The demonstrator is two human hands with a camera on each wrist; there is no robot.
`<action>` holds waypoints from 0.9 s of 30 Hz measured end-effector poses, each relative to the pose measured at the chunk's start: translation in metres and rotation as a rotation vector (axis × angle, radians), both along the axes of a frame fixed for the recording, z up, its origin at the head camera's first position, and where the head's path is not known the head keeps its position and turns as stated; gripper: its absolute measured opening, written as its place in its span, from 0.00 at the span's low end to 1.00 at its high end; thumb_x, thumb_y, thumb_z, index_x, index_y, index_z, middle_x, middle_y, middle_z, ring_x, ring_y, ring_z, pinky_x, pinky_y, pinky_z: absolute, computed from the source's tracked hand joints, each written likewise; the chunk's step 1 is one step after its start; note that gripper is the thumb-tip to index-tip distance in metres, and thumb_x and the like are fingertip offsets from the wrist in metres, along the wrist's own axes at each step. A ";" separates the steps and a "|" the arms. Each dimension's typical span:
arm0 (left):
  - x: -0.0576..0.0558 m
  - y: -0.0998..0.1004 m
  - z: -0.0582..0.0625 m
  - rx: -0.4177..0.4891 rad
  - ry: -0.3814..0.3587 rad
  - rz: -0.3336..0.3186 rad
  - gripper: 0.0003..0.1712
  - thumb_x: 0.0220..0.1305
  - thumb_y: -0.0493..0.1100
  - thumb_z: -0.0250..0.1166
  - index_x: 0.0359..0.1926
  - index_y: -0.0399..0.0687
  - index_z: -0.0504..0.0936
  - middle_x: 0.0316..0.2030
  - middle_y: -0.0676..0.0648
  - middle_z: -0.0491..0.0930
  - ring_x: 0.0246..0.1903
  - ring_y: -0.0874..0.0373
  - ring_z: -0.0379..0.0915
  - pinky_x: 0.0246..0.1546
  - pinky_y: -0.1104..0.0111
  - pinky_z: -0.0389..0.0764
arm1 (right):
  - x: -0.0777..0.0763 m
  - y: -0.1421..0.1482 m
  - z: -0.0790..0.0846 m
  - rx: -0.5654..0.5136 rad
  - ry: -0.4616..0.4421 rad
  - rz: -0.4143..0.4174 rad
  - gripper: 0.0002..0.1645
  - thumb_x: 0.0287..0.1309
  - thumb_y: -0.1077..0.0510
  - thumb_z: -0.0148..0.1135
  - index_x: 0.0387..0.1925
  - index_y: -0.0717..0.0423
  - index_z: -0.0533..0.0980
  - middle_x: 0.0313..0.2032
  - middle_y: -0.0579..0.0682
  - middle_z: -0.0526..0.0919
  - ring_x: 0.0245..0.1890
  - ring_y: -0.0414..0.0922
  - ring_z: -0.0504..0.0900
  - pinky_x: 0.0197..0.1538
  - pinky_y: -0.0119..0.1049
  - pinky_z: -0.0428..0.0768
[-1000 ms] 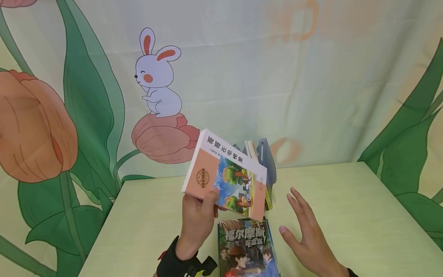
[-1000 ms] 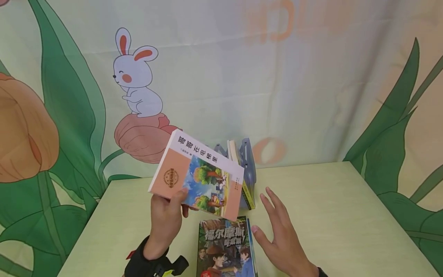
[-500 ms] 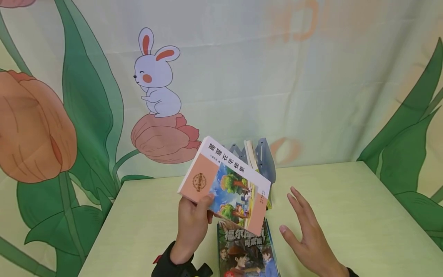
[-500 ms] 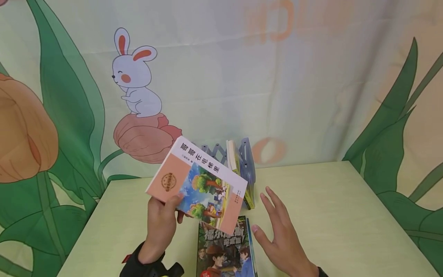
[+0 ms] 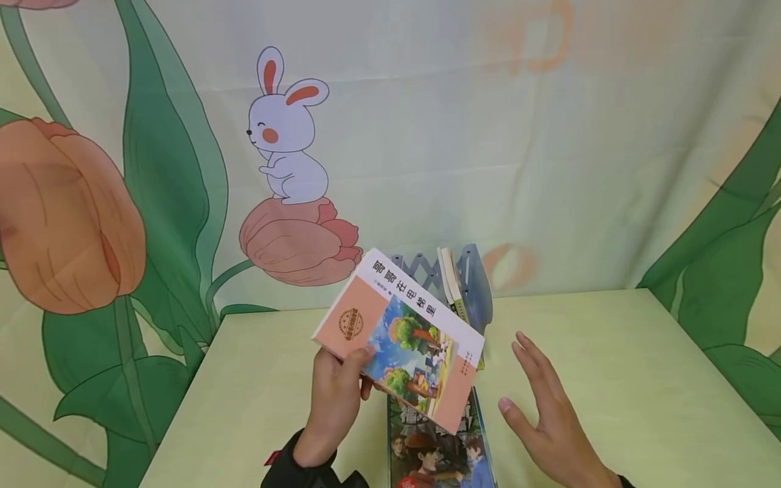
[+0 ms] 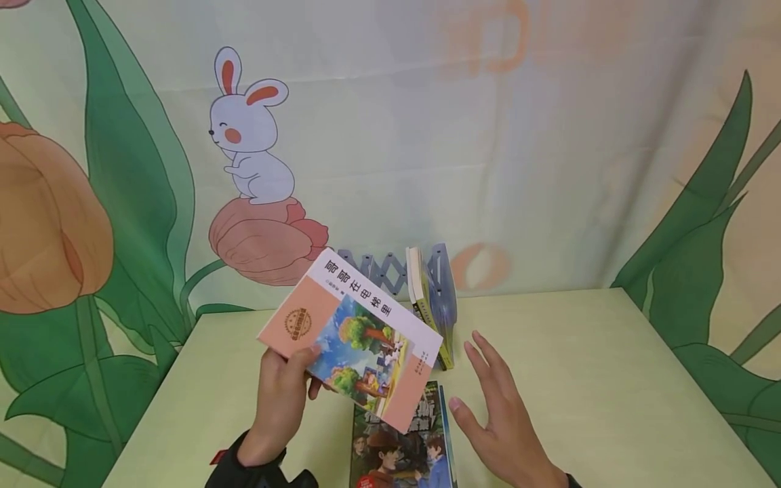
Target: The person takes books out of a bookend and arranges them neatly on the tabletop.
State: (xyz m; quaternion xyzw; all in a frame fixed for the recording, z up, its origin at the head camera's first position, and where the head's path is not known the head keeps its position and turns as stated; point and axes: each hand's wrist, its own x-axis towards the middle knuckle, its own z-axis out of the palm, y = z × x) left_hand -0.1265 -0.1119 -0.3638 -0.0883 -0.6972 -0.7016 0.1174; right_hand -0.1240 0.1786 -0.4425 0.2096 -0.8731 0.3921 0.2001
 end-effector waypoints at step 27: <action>0.004 0.002 -0.015 0.060 -0.210 -0.104 0.23 0.67 0.33 0.51 0.63 0.38 0.69 0.27 0.45 0.78 0.12 0.61 0.67 0.13 0.71 0.64 | -0.020 -0.014 0.039 0.029 -0.025 0.202 0.48 0.63 0.59 0.61 0.78 0.44 0.48 0.76 0.47 0.54 0.75 0.46 0.57 0.64 0.63 0.67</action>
